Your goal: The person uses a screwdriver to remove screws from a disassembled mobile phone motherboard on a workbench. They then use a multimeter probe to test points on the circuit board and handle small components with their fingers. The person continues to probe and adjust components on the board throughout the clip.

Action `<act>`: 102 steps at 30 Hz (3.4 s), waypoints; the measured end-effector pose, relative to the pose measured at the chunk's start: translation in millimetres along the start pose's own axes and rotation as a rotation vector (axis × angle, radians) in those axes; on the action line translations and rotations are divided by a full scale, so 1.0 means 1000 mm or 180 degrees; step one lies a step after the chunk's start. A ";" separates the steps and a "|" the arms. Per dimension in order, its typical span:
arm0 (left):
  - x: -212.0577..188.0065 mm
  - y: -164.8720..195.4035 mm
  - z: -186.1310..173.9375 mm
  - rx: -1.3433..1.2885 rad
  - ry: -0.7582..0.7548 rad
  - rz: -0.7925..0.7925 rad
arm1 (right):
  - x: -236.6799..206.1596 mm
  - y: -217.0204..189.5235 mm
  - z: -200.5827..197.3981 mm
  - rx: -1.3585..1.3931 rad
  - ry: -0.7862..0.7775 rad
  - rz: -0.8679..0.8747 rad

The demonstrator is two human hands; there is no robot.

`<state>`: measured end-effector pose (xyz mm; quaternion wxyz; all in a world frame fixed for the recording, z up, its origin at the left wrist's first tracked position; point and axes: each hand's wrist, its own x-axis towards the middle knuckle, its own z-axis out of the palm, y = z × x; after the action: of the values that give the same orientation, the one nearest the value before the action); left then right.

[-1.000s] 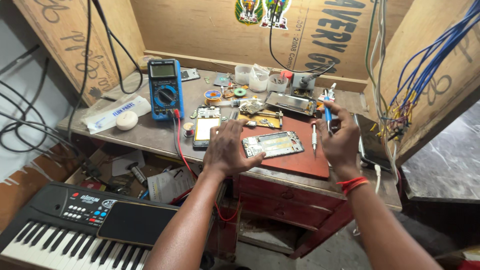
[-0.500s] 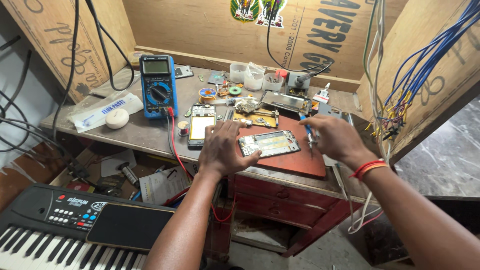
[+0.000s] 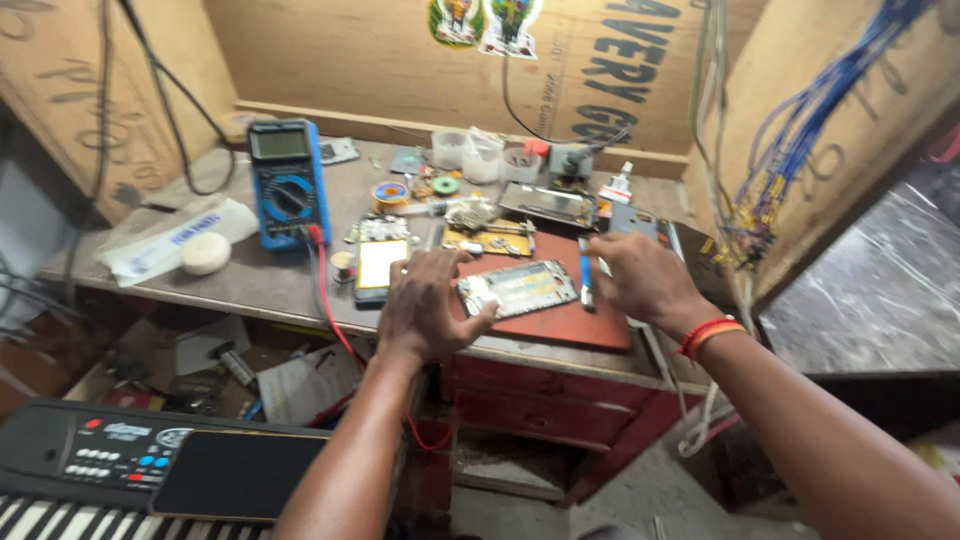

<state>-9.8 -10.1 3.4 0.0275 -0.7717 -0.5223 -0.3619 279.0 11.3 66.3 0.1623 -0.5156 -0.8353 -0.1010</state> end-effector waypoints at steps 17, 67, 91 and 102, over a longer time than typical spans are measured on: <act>-0.002 -0.007 0.006 -0.0329 0.0447 0.0518 | -0.003 0.004 0.000 0.1033 0.1308 0.0682; 0.009 -0.031 0.001 -0.0184 0.0733 0.0268 | -0.025 -0.019 0.064 0.1517 0.2868 0.1173; 0.008 -0.027 0.000 -0.0203 0.0742 0.0188 | -0.027 -0.016 0.065 0.1426 0.2789 0.1233; 0.009 -0.027 0.002 -0.0337 0.0899 0.0265 | -0.026 -0.031 0.056 0.2016 0.2105 0.1030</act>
<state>-29.7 9.9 -1.9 0.0750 -0.7345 -0.4610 -0.4923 253.0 -5.6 4.2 0.5817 -0.5044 -0.6376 0.0262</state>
